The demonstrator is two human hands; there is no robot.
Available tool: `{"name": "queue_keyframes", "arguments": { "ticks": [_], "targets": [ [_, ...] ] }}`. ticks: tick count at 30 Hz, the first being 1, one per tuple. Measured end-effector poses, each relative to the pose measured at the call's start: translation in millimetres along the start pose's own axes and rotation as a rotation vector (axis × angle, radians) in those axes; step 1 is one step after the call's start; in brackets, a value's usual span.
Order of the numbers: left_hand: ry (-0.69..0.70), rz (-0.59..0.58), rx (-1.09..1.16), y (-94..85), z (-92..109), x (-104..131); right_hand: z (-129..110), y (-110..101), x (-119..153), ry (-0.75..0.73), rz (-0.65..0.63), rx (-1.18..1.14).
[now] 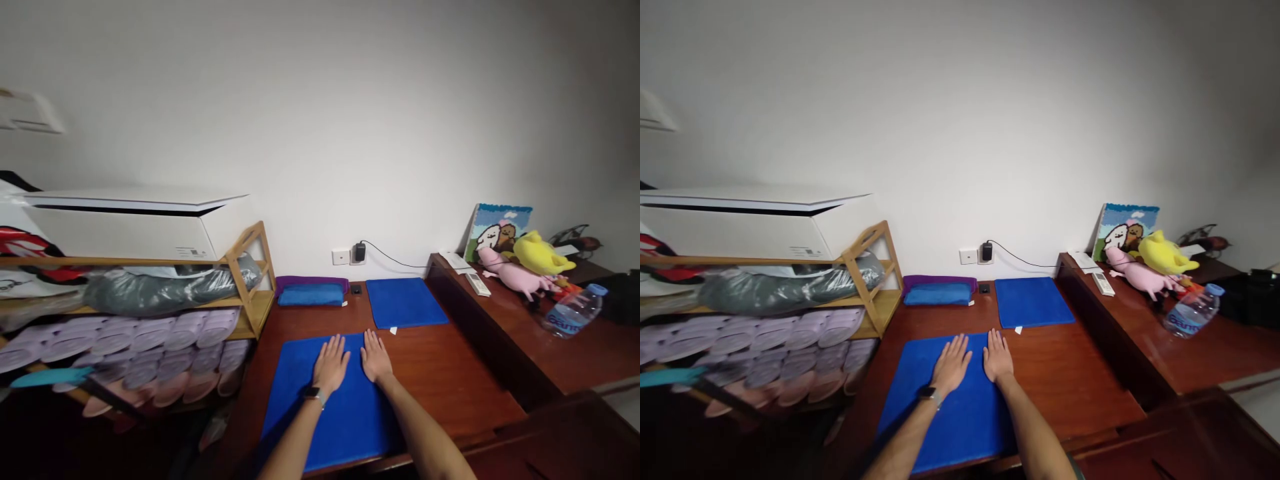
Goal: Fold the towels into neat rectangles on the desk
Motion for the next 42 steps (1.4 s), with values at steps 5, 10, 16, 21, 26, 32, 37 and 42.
{"name": "queue_keyframes", "arguments": {
  "ticks": [5, 10, 16, 21, 26, 32, 37, 42],
  "targets": [
    [-0.212, -0.005, -0.07, -12.1, -123.1, 39.6, -6.5, -7.4, 4.0, 0.021, -0.031, -0.016],
    [-0.244, 0.011, -0.078, -11.3, -144.1, 47.9, -10.5, -15.7, 4.6, 0.045, -0.086, -0.034],
    [-0.229, 0.038, -0.066, -22.7, -135.2, 45.0, -11.9, -19.5, 16.6, 0.034, -0.05, -0.018],
    [-0.151, 0.066, -0.054, -37.9, -114.4, 39.5, -8.4, -12.8, 22.2, 0.039, -0.035, -0.024],
    [0.022, 0.045, -0.003, -28.0, -14.8, 7.4, -6.7, -8.3, 20.0, 0.03, -0.031, -0.016],
    [0.099, -0.017, 0.031, -5.7, 58.3, -9.3, -3.2, -4.6, 18.7, 0.007, -0.035, -0.01],
    [-0.06, -0.026, -0.01, -14.1, -35.1, 18.9, -3.5, -5.5, 19.2, 0.031, -0.026, -0.019],
    [-0.233, -0.001, -0.063, -27.4, -131.0, 49.4, -3.3, -7.8, 19.6, 0.044, -0.037, -0.019]
  ]
}}
Point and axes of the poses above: each hand's wrist, its own x-axis away from the middle knuckle, its own y-axis out of the palm, z = x × y, the point moved 5 cm from there along -x, towards the middle knuckle, and after that the axes turned 9 degrees about -x, right-handed, at the moved point
